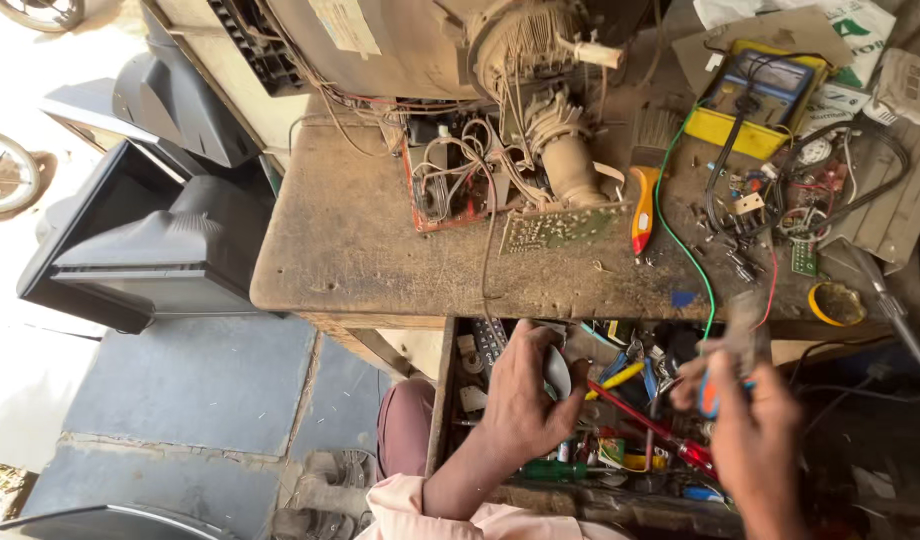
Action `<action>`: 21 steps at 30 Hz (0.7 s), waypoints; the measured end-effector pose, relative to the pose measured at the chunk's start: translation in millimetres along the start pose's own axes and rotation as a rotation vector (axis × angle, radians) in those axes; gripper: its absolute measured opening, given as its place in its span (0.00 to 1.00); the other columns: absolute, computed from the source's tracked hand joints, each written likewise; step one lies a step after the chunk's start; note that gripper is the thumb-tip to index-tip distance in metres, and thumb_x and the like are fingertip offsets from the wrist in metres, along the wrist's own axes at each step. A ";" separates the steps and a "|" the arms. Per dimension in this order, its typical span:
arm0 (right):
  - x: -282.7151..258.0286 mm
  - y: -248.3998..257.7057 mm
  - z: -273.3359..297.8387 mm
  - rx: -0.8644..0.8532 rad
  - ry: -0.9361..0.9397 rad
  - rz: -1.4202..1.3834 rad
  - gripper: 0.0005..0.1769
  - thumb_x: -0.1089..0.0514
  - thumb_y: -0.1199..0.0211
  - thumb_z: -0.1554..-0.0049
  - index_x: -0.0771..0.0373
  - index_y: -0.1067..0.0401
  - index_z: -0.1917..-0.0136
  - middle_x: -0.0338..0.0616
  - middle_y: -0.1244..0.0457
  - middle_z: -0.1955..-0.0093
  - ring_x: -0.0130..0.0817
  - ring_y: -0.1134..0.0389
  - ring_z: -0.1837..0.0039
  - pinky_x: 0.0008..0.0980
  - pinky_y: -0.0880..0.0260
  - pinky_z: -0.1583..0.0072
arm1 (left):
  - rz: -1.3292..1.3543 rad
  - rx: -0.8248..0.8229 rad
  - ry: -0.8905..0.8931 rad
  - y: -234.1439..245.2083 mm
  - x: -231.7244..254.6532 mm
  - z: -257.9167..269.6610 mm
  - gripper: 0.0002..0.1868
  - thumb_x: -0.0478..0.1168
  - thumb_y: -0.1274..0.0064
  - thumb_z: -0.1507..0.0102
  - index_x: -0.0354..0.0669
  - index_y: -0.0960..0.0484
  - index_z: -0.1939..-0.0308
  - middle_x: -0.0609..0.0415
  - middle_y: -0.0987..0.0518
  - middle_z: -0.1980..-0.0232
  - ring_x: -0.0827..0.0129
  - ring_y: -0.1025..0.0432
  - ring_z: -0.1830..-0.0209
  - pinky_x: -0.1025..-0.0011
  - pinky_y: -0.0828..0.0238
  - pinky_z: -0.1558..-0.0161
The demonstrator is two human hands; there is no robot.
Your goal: The person works at a cluttered workbench, handling wires and small electronic components. They use pliers to strip wire insulation and a soldering iron to solder connections on a small cylindrical component. The workspace contains various tools and disassembled electronics.
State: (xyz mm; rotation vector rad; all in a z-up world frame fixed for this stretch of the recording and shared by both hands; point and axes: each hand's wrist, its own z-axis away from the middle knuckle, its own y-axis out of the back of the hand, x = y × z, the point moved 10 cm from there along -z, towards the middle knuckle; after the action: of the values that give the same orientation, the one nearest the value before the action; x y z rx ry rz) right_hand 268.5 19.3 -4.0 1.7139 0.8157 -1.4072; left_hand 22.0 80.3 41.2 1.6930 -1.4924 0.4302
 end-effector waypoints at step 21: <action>13.2 -94.4 50.3 -0.309 0.422 0.827 0.35 0.49 0.26 0.56 0.64 0.28 0.38 0.52 0.36 0.49 0.53 0.35 0.45 0.52 0.35 0.43 | 0.198 0.049 0.016 25.5 2.2 14.5 0.30 0.27 0.50 0.40 0.27 0.39 0.34 0.36 0.35 0.37 0.50 0.35 0.39 0.58 0.38 0.32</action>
State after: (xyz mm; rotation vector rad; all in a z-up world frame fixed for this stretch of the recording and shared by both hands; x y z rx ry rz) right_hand 166.0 24.0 -37.1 1.8038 0.4053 -0.3545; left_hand -5.0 68.9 42.9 1.5805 -1.6567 0.5887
